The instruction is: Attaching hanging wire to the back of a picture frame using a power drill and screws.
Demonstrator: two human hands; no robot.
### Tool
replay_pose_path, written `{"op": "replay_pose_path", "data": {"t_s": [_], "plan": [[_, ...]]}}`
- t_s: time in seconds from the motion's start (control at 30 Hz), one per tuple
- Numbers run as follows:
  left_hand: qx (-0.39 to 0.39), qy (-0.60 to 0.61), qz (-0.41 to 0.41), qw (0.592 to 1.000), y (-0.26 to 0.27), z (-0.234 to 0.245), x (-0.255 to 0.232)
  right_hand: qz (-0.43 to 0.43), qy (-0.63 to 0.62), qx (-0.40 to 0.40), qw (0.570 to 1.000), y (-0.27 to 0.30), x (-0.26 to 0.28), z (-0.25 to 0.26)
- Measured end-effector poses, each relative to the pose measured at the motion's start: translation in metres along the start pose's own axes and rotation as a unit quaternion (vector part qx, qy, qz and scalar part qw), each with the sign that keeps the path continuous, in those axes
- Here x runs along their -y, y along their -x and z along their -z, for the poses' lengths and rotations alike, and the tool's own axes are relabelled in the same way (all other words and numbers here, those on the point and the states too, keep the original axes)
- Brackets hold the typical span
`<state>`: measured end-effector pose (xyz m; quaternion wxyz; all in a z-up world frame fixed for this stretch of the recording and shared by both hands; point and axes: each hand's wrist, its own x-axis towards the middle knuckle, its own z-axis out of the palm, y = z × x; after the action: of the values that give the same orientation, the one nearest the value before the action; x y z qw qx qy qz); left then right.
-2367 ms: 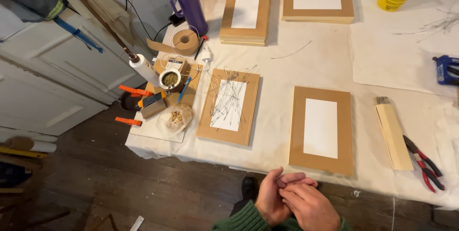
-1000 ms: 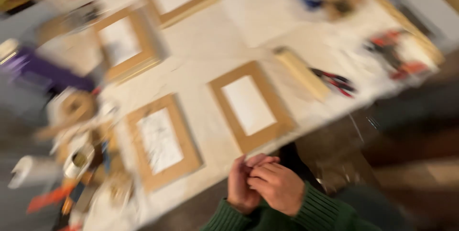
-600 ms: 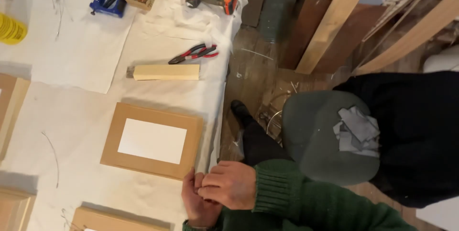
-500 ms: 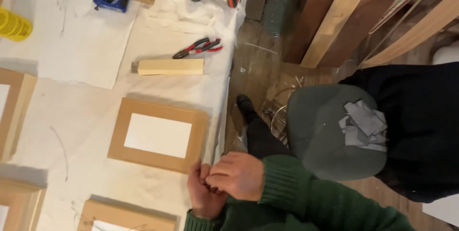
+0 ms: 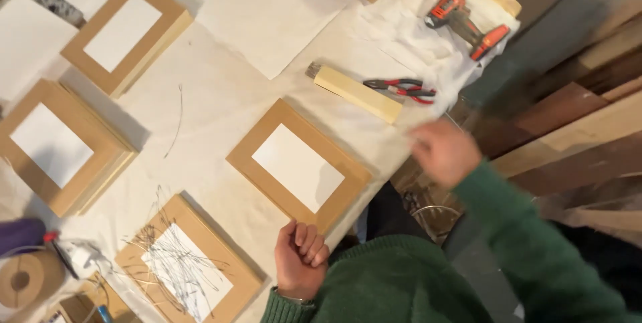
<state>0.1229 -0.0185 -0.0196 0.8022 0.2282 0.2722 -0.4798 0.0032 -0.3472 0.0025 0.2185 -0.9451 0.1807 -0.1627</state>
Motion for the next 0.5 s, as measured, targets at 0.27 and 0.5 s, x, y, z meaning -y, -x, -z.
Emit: {"op": "replay_pose_path", "data": {"t_s": [0.27,0.5], "plan": [[-0.054,0.058,-0.077,0.994,-0.048,-0.025,0.005,-0.138,0.214,-0.008,0.967,-0.162,-0.237,0.000],[-0.141,0.017,-0.101,0.985,-0.122,-0.107,0.021,-0.340,0.165,0.164,0.911,-0.226,-0.272,0.016]]}}
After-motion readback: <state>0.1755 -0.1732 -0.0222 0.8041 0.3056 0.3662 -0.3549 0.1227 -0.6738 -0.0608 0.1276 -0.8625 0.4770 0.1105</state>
